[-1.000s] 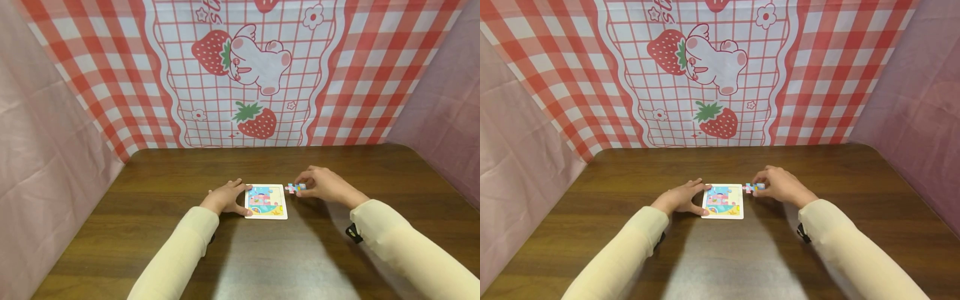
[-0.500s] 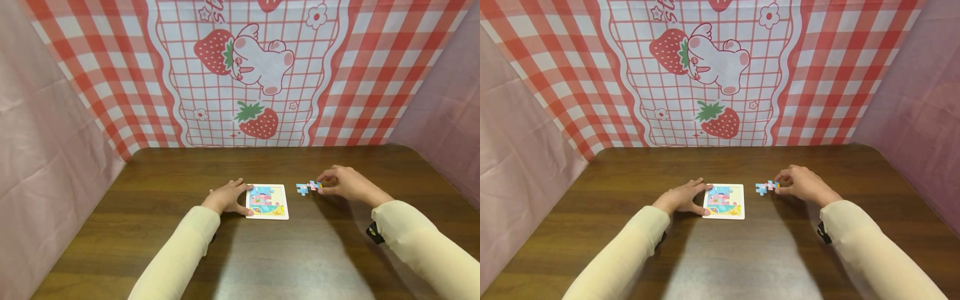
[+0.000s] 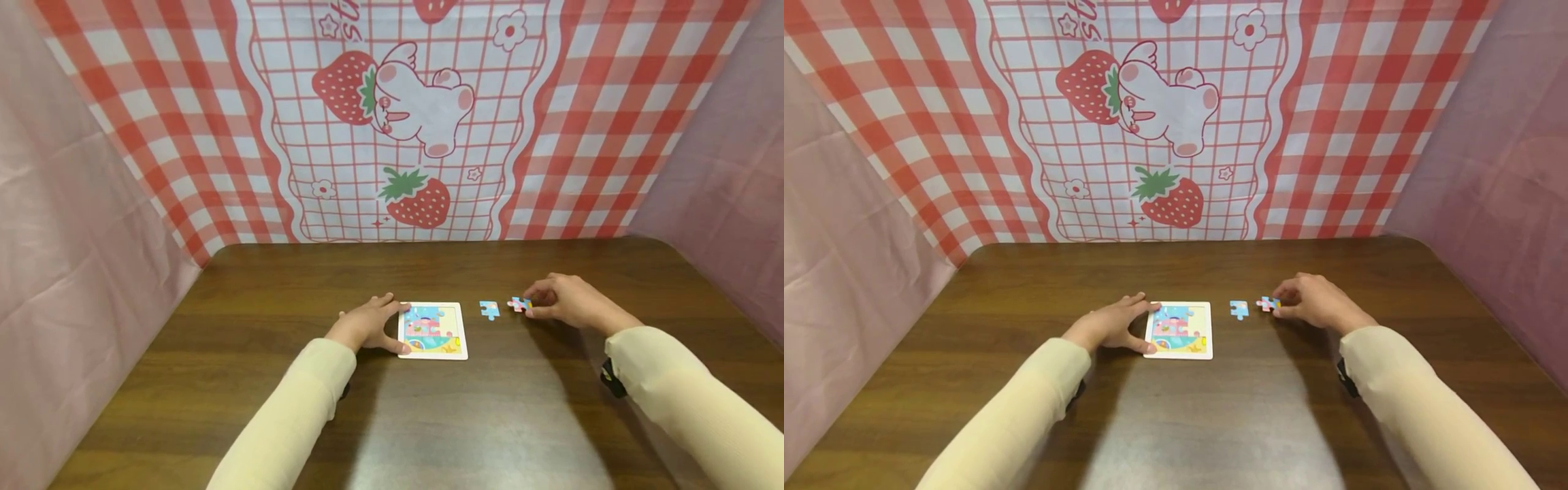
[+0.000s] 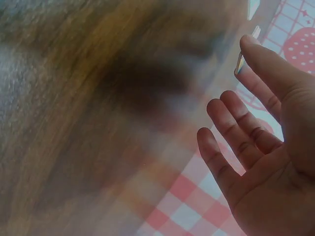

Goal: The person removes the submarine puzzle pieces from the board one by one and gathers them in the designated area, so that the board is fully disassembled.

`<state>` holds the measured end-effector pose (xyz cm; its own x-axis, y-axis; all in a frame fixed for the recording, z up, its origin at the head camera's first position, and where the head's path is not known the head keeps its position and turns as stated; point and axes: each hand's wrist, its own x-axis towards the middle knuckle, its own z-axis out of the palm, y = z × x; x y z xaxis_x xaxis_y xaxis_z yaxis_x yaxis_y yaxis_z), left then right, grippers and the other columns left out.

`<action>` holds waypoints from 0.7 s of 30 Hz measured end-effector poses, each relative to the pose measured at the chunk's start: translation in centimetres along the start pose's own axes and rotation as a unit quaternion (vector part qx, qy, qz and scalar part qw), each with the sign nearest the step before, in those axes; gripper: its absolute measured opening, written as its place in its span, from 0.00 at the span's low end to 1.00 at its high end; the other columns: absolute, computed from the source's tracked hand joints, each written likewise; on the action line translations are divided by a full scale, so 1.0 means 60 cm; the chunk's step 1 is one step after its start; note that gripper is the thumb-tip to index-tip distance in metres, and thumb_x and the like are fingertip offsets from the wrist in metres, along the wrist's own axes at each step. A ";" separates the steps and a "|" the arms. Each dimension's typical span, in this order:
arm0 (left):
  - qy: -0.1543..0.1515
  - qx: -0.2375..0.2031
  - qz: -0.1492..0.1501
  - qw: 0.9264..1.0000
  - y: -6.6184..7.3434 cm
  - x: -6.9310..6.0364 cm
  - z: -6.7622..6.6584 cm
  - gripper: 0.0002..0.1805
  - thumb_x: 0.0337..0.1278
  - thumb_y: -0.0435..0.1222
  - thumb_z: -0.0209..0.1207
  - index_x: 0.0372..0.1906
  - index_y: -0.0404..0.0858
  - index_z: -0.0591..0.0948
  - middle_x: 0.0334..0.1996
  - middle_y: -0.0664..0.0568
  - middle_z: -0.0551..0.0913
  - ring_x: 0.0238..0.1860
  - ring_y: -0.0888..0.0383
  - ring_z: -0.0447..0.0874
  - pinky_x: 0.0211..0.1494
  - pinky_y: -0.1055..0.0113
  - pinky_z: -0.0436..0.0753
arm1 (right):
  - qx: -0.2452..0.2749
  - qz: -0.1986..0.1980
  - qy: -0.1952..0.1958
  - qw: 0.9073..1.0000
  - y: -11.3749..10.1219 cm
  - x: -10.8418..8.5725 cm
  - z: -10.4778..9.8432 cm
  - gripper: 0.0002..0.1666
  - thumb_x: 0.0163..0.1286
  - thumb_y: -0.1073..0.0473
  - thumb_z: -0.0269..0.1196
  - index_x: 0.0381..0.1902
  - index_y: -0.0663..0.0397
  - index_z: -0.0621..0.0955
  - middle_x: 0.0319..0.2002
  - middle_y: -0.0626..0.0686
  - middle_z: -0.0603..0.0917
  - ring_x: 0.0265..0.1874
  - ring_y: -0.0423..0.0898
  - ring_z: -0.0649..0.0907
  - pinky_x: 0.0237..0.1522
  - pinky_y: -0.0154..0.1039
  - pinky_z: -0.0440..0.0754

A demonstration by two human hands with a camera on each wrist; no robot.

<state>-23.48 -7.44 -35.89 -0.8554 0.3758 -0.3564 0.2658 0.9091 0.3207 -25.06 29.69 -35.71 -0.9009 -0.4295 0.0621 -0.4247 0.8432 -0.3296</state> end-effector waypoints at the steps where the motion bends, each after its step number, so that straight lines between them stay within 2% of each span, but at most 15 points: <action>1: -0.001 0.000 -0.001 1.000 0.000 0.000 0.000 0.48 0.55 0.55 0.70 0.79 0.56 0.62 0.82 0.51 0.50 0.81 0.46 0.46 0.70 0.24 0.52 | -0.001 -0.001 0.000 1.000 0.002 0.001 0.001 0.19 0.60 0.52 0.76 0.44 0.57 0.87 0.35 0.52 0.81 0.35 0.51 0.83 0.38 0.48 0.81; 14: 0.001 -0.003 0.004 1.000 -0.002 0.001 0.001 0.48 0.55 0.55 0.71 0.79 0.56 0.62 0.82 0.50 0.50 0.81 0.46 0.47 0.69 0.24 0.52 | -0.019 -0.017 -0.015 1.000 0.009 0.009 0.011 0.19 0.60 0.52 0.76 0.44 0.57 0.88 0.35 0.51 0.84 0.37 0.51 0.82 0.40 0.52 0.81; 21: 0.003 -0.001 0.003 1.000 -0.002 0.001 0.001 0.48 0.55 0.55 0.71 0.79 0.55 0.62 0.82 0.50 0.51 0.81 0.46 0.47 0.69 0.24 0.53 | -0.018 -0.013 -0.019 1.000 0.009 0.009 0.011 0.18 0.60 0.52 0.76 0.44 0.56 0.88 0.35 0.51 0.84 0.37 0.51 0.82 0.41 0.53 0.81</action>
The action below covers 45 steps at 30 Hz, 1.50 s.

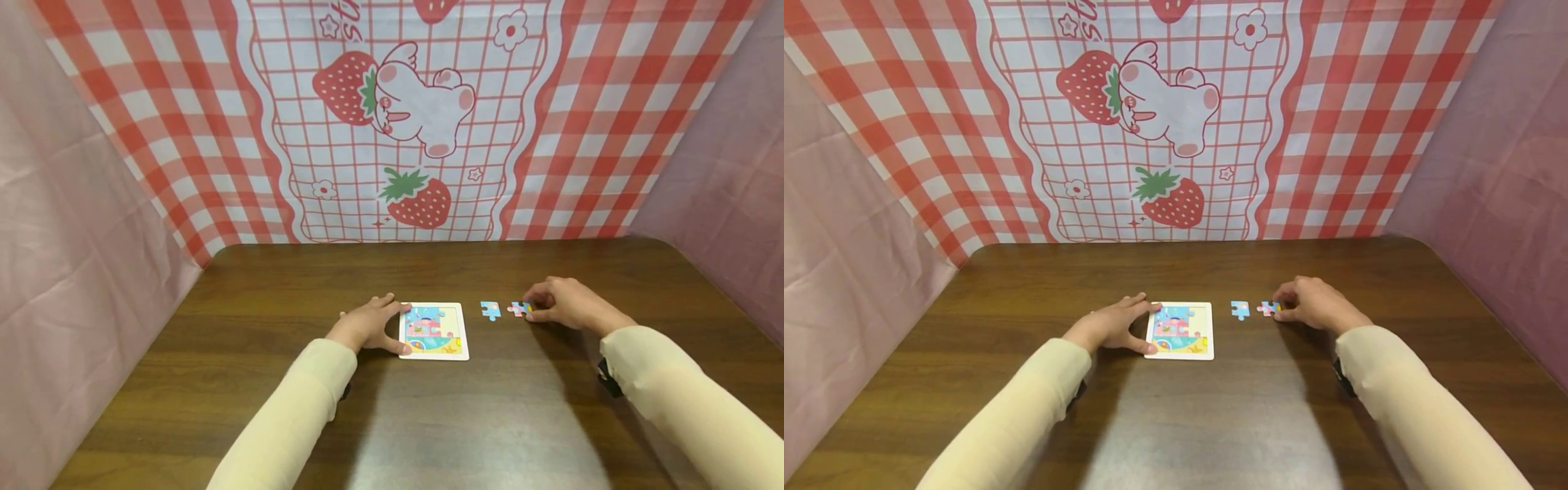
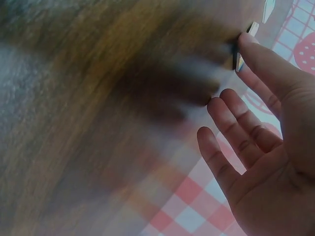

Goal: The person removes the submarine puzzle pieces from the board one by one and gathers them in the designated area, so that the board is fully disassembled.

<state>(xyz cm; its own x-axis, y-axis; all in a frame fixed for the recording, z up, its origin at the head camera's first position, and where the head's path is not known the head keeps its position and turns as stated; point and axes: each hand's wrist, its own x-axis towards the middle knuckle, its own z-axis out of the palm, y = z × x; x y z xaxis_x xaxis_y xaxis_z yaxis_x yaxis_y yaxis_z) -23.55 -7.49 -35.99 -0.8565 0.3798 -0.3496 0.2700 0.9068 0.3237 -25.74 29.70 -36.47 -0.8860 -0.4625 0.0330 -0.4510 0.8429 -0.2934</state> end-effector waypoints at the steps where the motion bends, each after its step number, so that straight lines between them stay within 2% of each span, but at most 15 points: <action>1: -0.001 0.000 0.000 1.000 0.000 0.000 0.000 0.48 0.55 0.56 0.71 0.79 0.55 0.62 0.82 0.50 0.51 0.81 0.46 0.47 0.69 0.24 0.52 | -0.001 0.002 -0.001 1.000 0.001 -0.001 -0.001 0.19 0.59 0.51 0.76 0.43 0.56 0.88 0.35 0.51 0.84 0.37 0.51 0.82 0.41 0.53 0.81; 23: -0.002 0.002 0.001 1.000 0.001 0.000 -0.001 0.48 0.55 0.55 0.71 0.79 0.56 0.62 0.82 0.50 0.50 0.81 0.46 0.46 0.69 0.24 0.52 | 0.006 0.011 -0.009 1.000 0.004 -0.005 -0.005 0.20 0.59 0.51 0.77 0.45 0.57 0.88 0.35 0.49 0.85 0.37 0.49 0.82 0.41 0.52 0.81; 29: 0.000 -0.001 0.000 1.000 0.002 -0.003 -0.002 0.48 0.55 0.55 0.71 0.79 0.55 0.63 0.82 0.50 0.51 0.81 0.46 0.47 0.69 0.24 0.52 | 0.007 0.014 -0.022 1.000 0.006 -0.005 -0.006 0.21 0.60 0.51 0.76 0.47 0.58 0.87 0.37 0.51 0.86 0.39 0.51 0.83 0.43 0.55 0.82; 33: -0.001 -0.002 -0.002 1.000 0.003 -0.003 -0.003 0.48 0.55 0.55 0.71 0.79 0.55 0.62 0.82 0.50 0.51 0.81 0.46 0.47 0.70 0.24 0.52 | 0.014 0.020 -0.017 1.000 0.002 -0.008 -0.011 0.21 0.61 0.52 0.76 0.47 0.58 0.87 0.39 0.53 0.87 0.41 0.55 0.85 0.45 0.58 0.82; 40: -0.001 -0.002 -0.003 1.000 0.002 -0.002 -0.002 0.48 0.55 0.55 0.71 0.79 0.55 0.63 0.82 0.50 0.50 0.81 0.45 0.46 0.69 0.23 0.51 | 0.054 0.030 0.015 0.998 -0.014 -0.013 -0.016 0.22 0.61 0.52 0.76 0.48 0.59 0.87 0.37 0.49 0.86 0.39 0.49 0.83 0.42 0.50 0.81; 45: -0.002 -0.005 -0.005 1.000 0.002 -0.001 -0.001 0.48 0.55 0.55 0.71 0.79 0.56 0.63 0.82 0.50 0.50 0.81 0.45 0.46 0.69 0.23 0.51 | 0.085 0.021 0.033 0.996 -0.033 -0.017 -0.015 0.22 0.60 0.51 0.76 0.48 0.58 0.87 0.35 0.47 0.85 0.36 0.44 0.82 0.39 0.44 0.80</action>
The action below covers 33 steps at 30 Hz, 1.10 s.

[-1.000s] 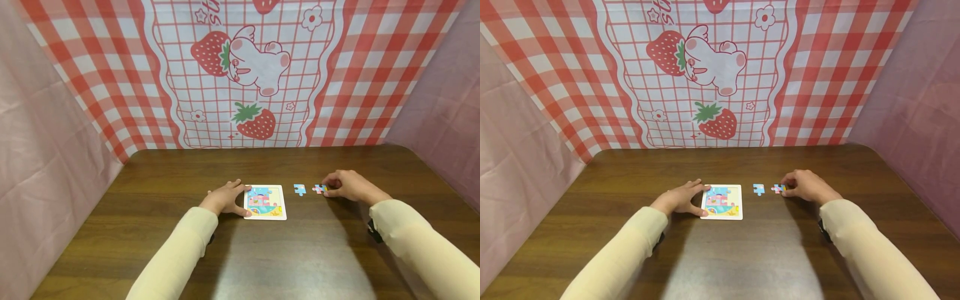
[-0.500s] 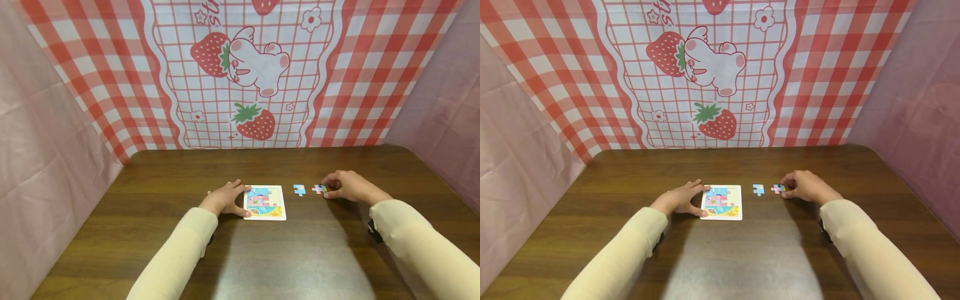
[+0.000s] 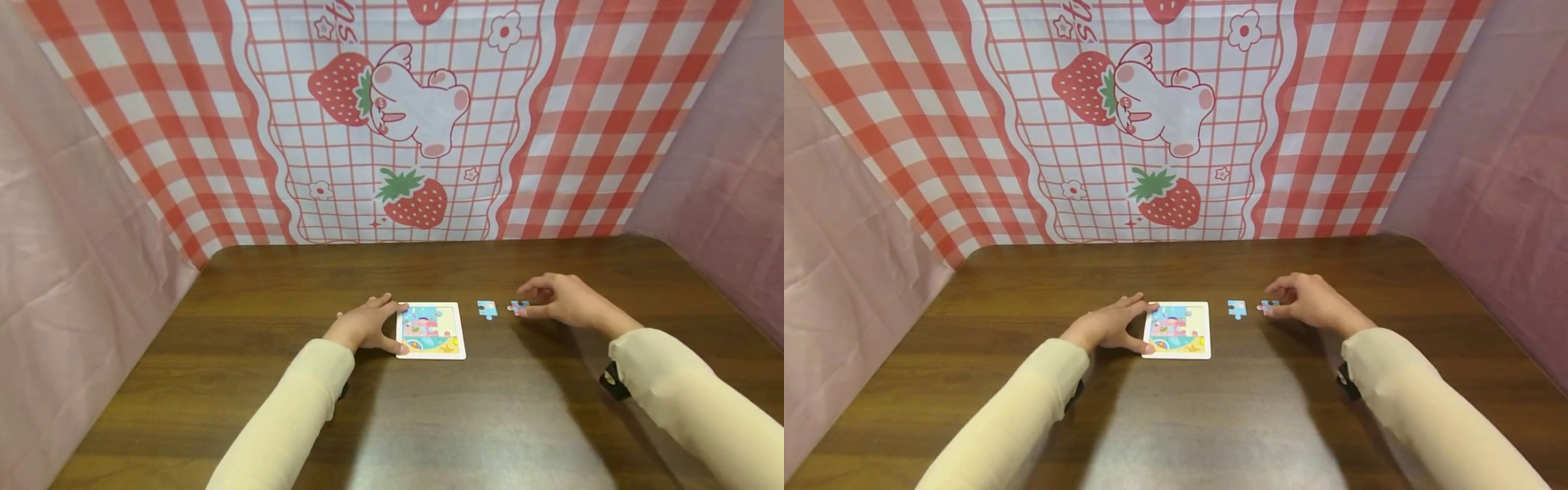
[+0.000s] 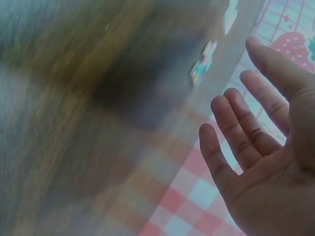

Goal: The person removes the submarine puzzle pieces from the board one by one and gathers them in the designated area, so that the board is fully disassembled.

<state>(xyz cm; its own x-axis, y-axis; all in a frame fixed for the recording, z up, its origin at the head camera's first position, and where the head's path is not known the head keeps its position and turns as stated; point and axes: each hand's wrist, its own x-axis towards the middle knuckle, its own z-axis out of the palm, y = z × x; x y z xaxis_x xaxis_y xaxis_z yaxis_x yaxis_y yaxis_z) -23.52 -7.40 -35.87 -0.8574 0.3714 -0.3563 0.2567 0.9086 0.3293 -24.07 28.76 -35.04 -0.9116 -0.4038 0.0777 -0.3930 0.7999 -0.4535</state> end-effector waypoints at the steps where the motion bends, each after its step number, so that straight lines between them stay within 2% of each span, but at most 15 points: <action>1: 0.000 0.001 -0.001 1.000 0.000 0.000 0.000 0.48 0.55 0.55 0.71 0.79 0.56 0.62 0.82 0.50 0.50 0.81 0.45 0.46 0.69 0.23 0.51 | 0.007 -0.003 0.001 1.000 -0.004 0.000 0.002 0.22 0.60 0.51 0.76 0.48 0.58 0.87 0.35 0.47 0.85 0.36 0.43 0.81 0.39 0.43 0.80; 11: 0.001 0.005 0.004 1.000 0.001 0.000 0.000 0.48 0.55 0.55 0.71 0.79 0.55 0.62 0.82 0.50 0.51 0.81 0.46 0.47 0.69 0.24 0.52 | 0.058 -0.020 0.008 0.998 -0.040 0.000 0.022 0.21 0.60 0.53 0.77 0.48 0.58 0.87 0.35 0.48 0.85 0.34 0.41 0.81 0.35 0.36 0.79; 17: 0.001 0.005 0.005 1.000 0.002 -0.001 -0.001 0.48 0.55 0.55 0.71 0.79 0.55 0.62 0.82 0.49 0.51 0.81 0.45 0.47 0.69 0.24 0.52 | 0.082 -0.045 0.014 0.995 -0.055 0.003 0.041 0.19 0.59 0.55 0.77 0.45 0.58 0.87 0.32 0.45 0.84 0.32 0.39 0.80 0.35 0.34 0.79; 24: 0.003 0.006 0.003 1.000 0.002 -0.002 0.000 0.48 0.55 0.55 0.71 0.79 0.55 0.63 0.82 0.50 0.51 0.81 0.46 0.47 0.69 0.24 0.52 | 0.106 -0.048 -0.020 0.993 -0.070 0.009 0.063 0.20 0.62 0.55 0.76 0.47 0.59 0.87 0.33 0.47 0.83 0.31 0.38 0.79 0.33 0.33 0.78; 29: 0.004 0.006 0.004 1.000 0.002 -0.002 -0.001 0.48 0.55 0.55 0.71 0.79 0.55 0.63 0.82 0.49 0.51 0.81 0.46 0.47 0.69 0.23 0.53 | 0.099 -0.050 -0.033 0.993 -0.086 0.014 0.079 0.20 0.62 0.53 0.75 0.48 0.59 0.87 0.37 0.49 0.84 0.33 0.39 0.80 0.36 0.35 0.79; 33: 0.006 0.006 0.005 1.000 0.001 -0.001 0.000 0.48 0.55 0.55 0.71 0.79 0.55 0.63 0.82 0.49 0.51 0.80 0.45 0.48 0.69 0.23 0.53 | 0.102 -0.055 -0.043 0.992 -0.097 0.018 0.091 0.18 0.62 0.54 0.75 0.46 0.58 0.87 0.35 0.48 0.82 0.32 0.39 0.79 0.36 0.34 0.78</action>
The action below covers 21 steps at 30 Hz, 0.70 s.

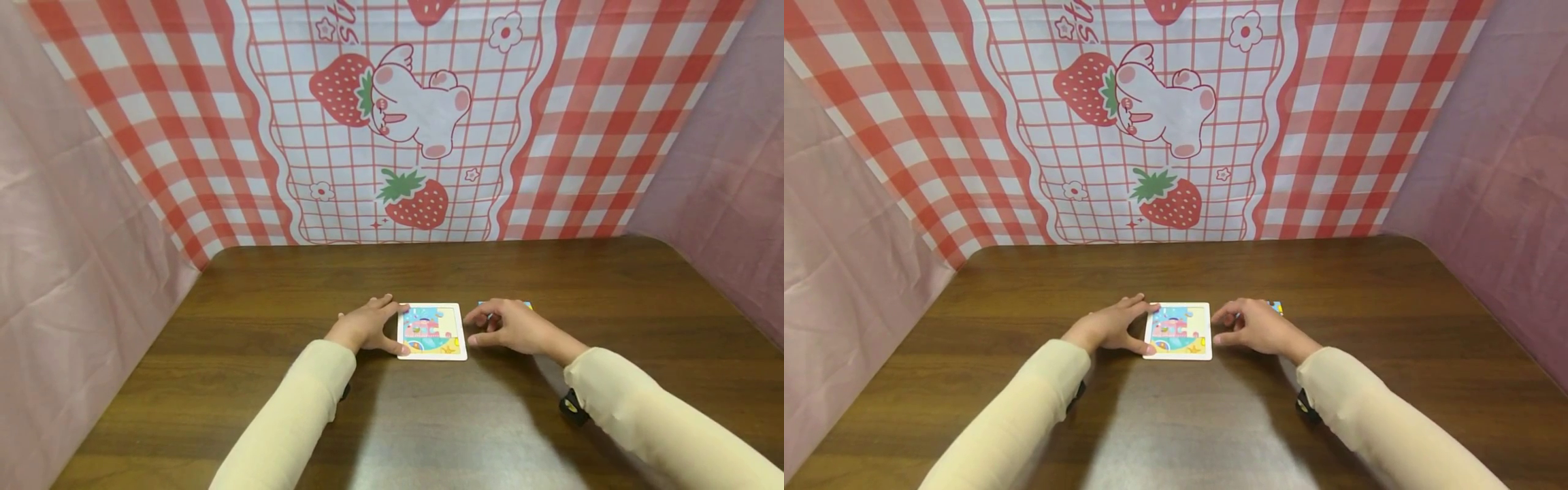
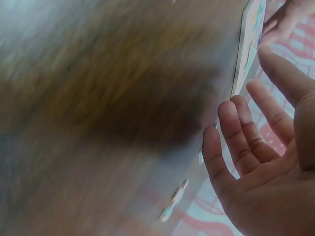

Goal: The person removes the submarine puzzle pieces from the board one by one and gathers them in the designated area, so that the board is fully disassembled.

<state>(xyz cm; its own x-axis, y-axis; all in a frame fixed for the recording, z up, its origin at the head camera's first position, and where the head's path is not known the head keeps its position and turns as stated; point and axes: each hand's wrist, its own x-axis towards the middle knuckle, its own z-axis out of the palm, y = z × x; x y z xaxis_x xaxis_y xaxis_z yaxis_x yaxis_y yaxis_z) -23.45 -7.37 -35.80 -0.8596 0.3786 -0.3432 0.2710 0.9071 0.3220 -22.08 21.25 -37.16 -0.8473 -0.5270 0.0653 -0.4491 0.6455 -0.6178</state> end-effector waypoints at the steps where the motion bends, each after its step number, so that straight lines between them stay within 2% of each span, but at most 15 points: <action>1: 0.000 -0.001 0.000 1.000 0.000 0.000 0.000 0.48 0.55 0.55 0.71 0.79 0.55 0.63 0.82 0.49 0.51 0.80 0.45 0.48 0.69 0.23 0.53 | 0.002 -0.002 -0.001 1.000 -0.001 0.001 0.003 0.18 0.61 0.55 0.76 0.46 0.58 0.87 0.34 0.48 0.81 0.32 0.38 0.79 0.36 0.34 0.78; 8: 0.001 -0.003 -0.002 1.000 -0.001 0.000 0.001 0.48 0.55 0.54 0.72 0.79 0.55 0.63 0.82 0.50 0.51 0.81 0.46 0.48 0.69 0.23 0.53 | -0.017 -0.024 0.007 1.000 -0.009 0.008 0.020 0.17 0.59 0.56 0.77 0.44 0.57 0.88 0.33 0.46 0.81 0.32 0.40 0.79 0.36 0.34 0.78; 15: 0.001 0.001 -0.001 1.000 -0.001 0.000 0.001 0.47 0.55 0.54 0.71 0.79 0.55 0.63 0.82 0.50 0.51 0.81 0.46 0.48 0.69 0.23 0.53 | -0.060 -0.028 -0.008 0.998 -0.022 0.015 0.029 0.20 0.60 0.52 0.76 0.48 0.53 0.89 0.34 0.47 0.79 0.31 0.41 0.74 0.34 0.36 0.71; 21: 0.001 0.003 -0.001 1.000 -0.001 0.000 0.002 0.47 0.56 0.55 0.71 0.79 0.55 0.63 0.82 0.50 0.51 0.81 0.46 0.48 0.69 0.24 0.53 | -0.082 -0.036 -0.010 0.996 -0.030 0.017 0.032 0.19 0.58 0.51 0.78 0.46 0.50 0.90 0.36 0.47 0.79 0.31 0.41 0.75 0.33 0.36 0.73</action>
<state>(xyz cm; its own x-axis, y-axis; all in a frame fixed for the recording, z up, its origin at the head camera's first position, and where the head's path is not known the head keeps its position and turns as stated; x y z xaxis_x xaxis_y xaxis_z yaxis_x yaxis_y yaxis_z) -23.44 -7.41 -35.93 -0.8608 0.3770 -0.3419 0.2723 0.9087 0.3164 -21.59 18.47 -37.51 -0.8059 -0.5855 0.0877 -0.5504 0.6863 -0.4754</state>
